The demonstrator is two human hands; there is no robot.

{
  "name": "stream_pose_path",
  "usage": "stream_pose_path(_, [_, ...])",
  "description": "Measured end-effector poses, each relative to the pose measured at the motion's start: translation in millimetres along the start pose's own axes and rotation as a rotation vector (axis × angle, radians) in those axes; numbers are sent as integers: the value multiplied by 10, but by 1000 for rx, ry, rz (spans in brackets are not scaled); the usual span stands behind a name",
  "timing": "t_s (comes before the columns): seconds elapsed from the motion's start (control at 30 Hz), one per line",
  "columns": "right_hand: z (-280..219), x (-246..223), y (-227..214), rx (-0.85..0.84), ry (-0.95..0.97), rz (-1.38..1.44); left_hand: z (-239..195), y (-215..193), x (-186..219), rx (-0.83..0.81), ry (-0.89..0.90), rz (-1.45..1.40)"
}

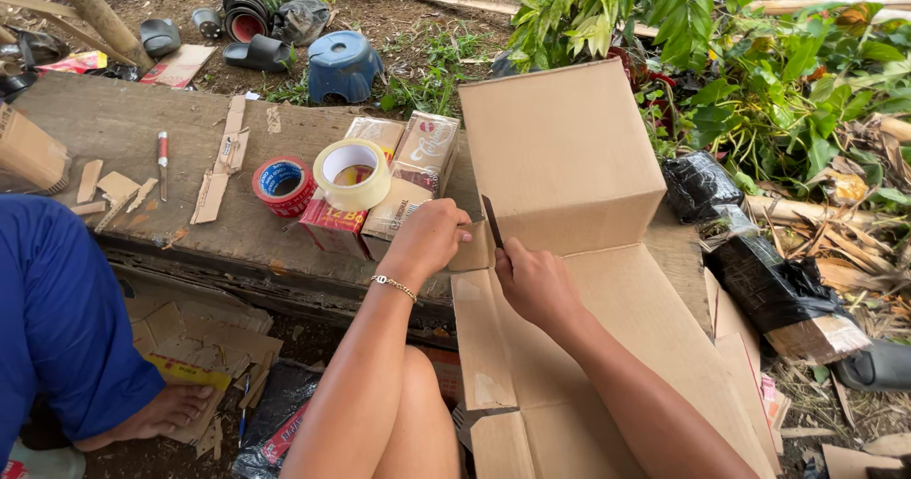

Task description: The person uses a utility knife to cut and trim a cardboard box on a wooden workbench. They repeatedly slice along the edges and fold the flaps to shape the box, discarding trimmed pieces to the side.

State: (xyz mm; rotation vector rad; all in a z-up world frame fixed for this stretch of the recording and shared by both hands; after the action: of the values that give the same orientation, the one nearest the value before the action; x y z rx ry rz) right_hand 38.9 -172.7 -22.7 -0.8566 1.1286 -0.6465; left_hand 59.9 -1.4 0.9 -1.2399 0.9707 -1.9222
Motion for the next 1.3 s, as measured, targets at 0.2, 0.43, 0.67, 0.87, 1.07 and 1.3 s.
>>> stream_pose_path(0.2, [100,-104,51,67,-113,-106,-14,12,28,-15,15,16])
stream_pose_path(0.43, [278,12,-110,-61,46,-133,50,-46,139,-48,-25,-54])
stream_pose_path(0.67, [103,7,65,-155,142,-6,19,48,113,-103,-74,-104])
stream_pose_path(0.87, [-158,232,130,12,113,143,-19,38,87,-144,-85,-135])
stream_pose_path(1.07, [-175,592,44,17,-44,144,-55,30,218,-136,-35,-225])
stream_pose_path(1.3, [-352,862,-113,-160,25,361,-5,134,408,-185,39,-208])
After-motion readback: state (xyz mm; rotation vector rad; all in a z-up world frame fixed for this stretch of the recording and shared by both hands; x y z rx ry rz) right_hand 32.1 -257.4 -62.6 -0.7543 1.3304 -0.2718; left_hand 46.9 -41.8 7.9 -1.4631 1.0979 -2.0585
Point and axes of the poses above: each hand's wrist, its own z-axis towards the middle knuckle, its own y-axis out of the palm, x = y × z, the point moved 6 cm from there along z, towards the middle knuckle, and after that the axes turned 7 degrees about y, right-handed, at the moved point
